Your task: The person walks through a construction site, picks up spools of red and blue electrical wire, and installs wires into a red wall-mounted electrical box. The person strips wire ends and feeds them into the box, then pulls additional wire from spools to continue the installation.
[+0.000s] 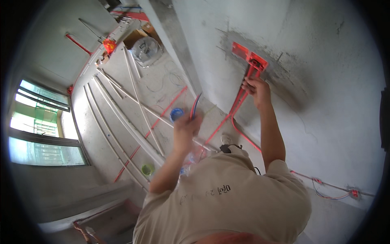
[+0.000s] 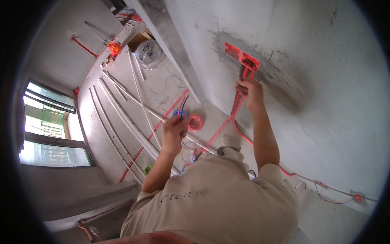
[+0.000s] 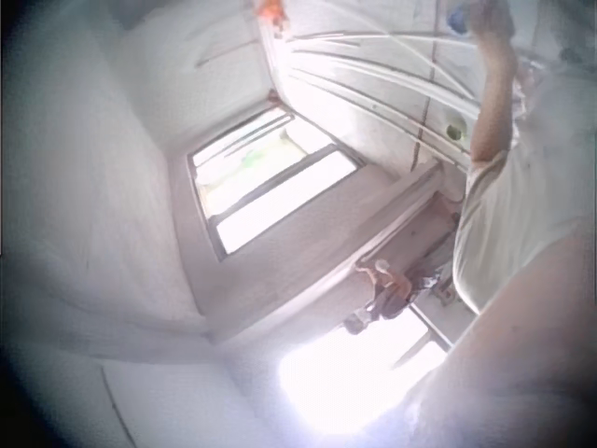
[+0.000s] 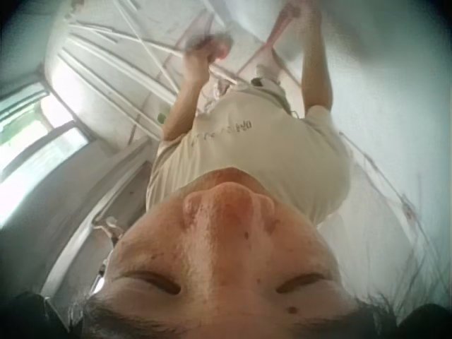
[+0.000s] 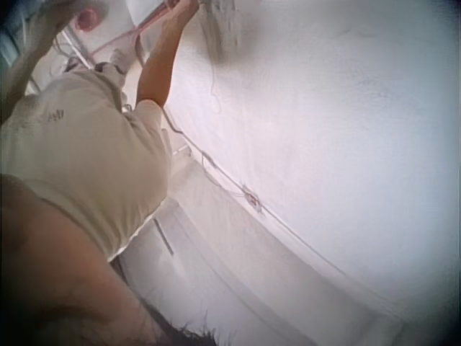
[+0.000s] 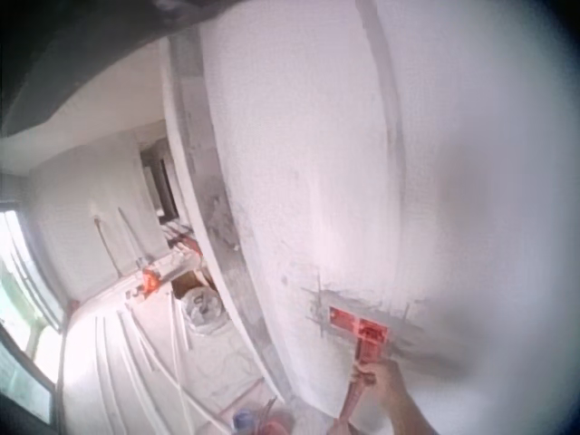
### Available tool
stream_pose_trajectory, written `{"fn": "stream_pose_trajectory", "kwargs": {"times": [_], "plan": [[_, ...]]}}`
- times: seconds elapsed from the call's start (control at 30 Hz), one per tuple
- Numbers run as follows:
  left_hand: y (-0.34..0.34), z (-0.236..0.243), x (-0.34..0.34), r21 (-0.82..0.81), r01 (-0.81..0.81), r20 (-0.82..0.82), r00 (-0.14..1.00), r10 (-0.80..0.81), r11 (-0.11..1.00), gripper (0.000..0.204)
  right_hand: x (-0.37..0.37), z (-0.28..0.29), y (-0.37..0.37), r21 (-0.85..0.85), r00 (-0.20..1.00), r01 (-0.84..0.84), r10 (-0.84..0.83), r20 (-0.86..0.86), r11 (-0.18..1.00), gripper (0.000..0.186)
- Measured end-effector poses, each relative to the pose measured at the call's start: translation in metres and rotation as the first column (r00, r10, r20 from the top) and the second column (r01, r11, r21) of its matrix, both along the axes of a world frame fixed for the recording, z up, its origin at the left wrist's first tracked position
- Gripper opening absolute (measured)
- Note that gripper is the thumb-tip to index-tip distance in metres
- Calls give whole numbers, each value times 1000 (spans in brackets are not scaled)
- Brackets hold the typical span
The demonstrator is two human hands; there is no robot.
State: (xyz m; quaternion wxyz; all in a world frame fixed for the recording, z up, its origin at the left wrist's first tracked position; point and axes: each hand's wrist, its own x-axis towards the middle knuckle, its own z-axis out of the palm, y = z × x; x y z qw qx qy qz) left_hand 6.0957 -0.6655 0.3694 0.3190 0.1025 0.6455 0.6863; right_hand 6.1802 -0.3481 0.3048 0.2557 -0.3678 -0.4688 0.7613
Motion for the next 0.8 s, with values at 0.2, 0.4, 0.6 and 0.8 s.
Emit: {"fn": "stream_pose_trajectory", "kwargs": {"times": [0.2,0.4,0.6,0.8], "plan": [[105,5,-14,19,60,26,998,-61,998,11,-4,-2,15,-294,908,-350,244,-342,890,14],[148,-7,-14,31,-15,23,1000,14,999,10,-6,-4,26,-398,887,-401,242,-393,825,14],[153,3,-9,-55,-38,6,999,38,998,7,-10,-8,34,-396,866,-452,285,-412,799,12],[153,-4,-2,-143,-75,-219,975,42,987,12,-12,-12,36,-369,874,-444,305,-378,816,11]]}}
